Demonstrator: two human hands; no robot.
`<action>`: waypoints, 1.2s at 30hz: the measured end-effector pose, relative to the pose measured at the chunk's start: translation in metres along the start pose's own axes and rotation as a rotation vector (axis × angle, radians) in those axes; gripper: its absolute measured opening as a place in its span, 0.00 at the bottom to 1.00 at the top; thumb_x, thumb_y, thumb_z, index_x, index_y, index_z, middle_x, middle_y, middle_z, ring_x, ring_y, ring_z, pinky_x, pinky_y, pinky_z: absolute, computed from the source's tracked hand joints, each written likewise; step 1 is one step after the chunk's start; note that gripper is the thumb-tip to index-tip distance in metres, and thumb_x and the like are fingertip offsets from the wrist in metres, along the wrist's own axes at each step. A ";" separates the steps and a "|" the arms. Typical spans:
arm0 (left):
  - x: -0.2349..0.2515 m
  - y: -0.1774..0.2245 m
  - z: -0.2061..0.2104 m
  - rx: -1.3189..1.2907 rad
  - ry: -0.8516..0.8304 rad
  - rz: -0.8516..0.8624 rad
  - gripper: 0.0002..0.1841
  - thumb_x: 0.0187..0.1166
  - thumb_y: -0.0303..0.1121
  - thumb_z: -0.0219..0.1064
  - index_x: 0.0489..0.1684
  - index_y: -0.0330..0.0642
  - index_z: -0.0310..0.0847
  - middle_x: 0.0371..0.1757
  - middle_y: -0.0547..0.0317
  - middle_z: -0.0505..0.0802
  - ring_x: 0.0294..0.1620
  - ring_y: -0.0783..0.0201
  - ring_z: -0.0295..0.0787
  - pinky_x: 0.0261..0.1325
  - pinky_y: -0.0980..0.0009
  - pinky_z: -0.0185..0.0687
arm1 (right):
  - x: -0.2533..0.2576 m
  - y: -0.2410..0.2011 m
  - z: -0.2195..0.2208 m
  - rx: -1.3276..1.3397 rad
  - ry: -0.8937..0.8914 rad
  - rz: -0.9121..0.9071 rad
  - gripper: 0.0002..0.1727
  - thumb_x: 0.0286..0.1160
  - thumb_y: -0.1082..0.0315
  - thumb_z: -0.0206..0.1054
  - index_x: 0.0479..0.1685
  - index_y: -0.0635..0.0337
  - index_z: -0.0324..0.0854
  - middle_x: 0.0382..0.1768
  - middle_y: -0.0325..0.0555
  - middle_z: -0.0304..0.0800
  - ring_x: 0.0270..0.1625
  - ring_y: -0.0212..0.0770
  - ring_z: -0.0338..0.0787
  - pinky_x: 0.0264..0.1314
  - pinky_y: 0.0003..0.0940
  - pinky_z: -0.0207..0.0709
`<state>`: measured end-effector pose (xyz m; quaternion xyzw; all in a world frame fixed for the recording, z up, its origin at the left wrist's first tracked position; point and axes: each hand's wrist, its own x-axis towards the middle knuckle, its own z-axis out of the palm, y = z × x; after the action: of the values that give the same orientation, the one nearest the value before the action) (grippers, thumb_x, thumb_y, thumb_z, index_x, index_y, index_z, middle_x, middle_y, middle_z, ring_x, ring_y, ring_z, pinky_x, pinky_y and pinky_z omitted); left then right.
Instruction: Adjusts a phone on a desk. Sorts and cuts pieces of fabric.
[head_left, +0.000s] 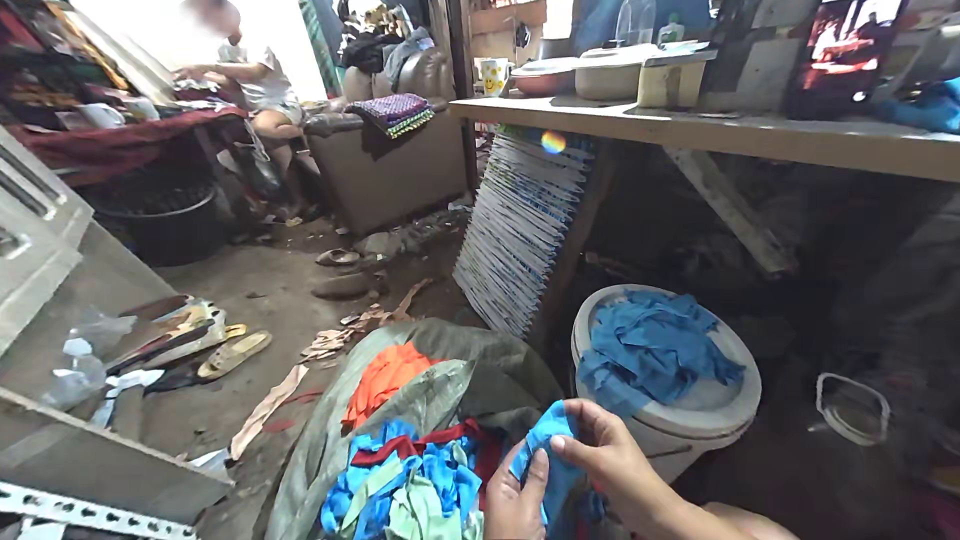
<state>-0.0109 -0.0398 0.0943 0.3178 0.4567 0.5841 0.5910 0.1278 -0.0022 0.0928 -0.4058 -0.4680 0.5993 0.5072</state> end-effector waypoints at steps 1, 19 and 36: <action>0.000 0.001 0.001 -0.028 -0.005 -0.024 0.12 0.82 0.16 0.56 0.57 0.27 0.80 0.43 0.60 0.95 0.45 0.72 0.93 0.56 0.70 0.90 | 0.001 0.002 -0.001 -0.019 0.005 -0.048 0.21 0.66 0.77 0.73 0.60 0.69 0.79 0.47 0.44 0.92 0.47 0.33 0.93 0.53 0.32 0.89; 0.000 0.003 0.002 -0.112 0.013 -0.161 0.15 0.93 0.29 0.48 0.57 0.31 0.80 0.43 0.57 0.95 0.47 0.67 0.94 0.57 0.65 0.90 | 0.007 0.008 -0.015 -0.481 -0.056 -0.447 0.06 0.65 0.70 0.77 0.39 0.60 0.93 0.42 0.43 0.91 0.48 0.24 0.87 0.51 0.17 0.81; 0.009 0.013 -0.008 -0.362 0.070 -0.425 0.20 0.95 0.40 0.44 0.60 0.35 0.78 0.46 0.46 0.94 0.48 0.54 0.95 0.54 0.55 0.92 | 0.009 0.011 -0.025 -0.403 -0.065 -0.492 0.04 0.67 0.70 0.77 0.34 0.60 0.90 0.46 0.41 0.90 0.52 0.25 0.87 0.52 0.17 0.83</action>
<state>-0.0246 -0.0304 0.1016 0.0838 0.4215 0.5300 0.7311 0.1480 0.0099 0.0757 -0.3535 -0.6772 0.3666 0.5310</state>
